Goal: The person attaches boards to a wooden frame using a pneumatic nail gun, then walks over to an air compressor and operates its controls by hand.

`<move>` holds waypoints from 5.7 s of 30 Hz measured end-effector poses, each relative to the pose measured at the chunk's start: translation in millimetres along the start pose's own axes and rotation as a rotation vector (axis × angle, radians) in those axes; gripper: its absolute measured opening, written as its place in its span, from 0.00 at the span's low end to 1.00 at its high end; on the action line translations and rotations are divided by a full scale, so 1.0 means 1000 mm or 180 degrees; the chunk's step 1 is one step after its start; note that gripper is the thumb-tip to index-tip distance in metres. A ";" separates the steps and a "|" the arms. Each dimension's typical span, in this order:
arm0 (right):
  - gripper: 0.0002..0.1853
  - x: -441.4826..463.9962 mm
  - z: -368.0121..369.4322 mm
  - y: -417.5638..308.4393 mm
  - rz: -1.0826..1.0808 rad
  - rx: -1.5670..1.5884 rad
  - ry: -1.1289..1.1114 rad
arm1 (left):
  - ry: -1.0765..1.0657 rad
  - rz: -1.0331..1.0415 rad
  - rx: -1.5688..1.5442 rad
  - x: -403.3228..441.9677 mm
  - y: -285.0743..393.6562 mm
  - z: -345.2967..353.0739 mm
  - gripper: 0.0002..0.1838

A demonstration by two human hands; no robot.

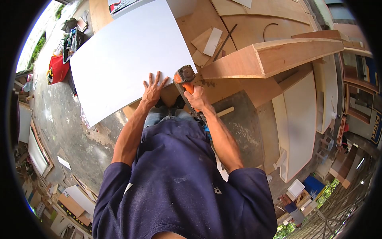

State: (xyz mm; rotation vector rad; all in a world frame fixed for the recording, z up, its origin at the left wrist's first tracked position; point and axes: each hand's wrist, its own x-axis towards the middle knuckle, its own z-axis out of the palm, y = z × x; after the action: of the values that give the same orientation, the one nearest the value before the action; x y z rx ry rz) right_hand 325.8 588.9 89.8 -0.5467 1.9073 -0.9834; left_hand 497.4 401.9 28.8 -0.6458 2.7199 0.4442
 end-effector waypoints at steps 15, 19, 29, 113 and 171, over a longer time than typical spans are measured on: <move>0.15 0.002 0.003 0.000 -0.0088 0.0063 0.0018 | -0.0046 -0.0034 -0.0025 0.001 0.000 -0.002 0.47; 0.15 -0.004 -0.001 -0.013 0.0149 0.0107 -0.0070 | -0.0036 -0.0020 0.0022 0.002 -0.001 0.001 0.48; 0.17 0.004 0.009 0.002 -0.0235 -0.0241 0.0005 | 0.0060 -0.0019 -0.0106 0.001 -0.001 0.000 0.46; 0.14 -0.048 0.190 -0.051 -0.0459 -0.0187 0.0040 | 0.0505 0.0944 -0.0180 -0.149 -0.186 0.022 0.39; 0.14 -0.046 0.254 -0.080 -0.0541 -0.0573 -0.0500 | 0.0911 0.0205 -0.0976 -0.210 -0.227 0.037 0.41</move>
State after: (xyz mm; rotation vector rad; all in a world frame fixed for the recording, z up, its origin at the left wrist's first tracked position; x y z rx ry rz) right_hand 567.8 469.0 105.6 -0.8777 1.8405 -0.8518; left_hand 792.7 302.2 21.0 -0.7511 2.9763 0.8574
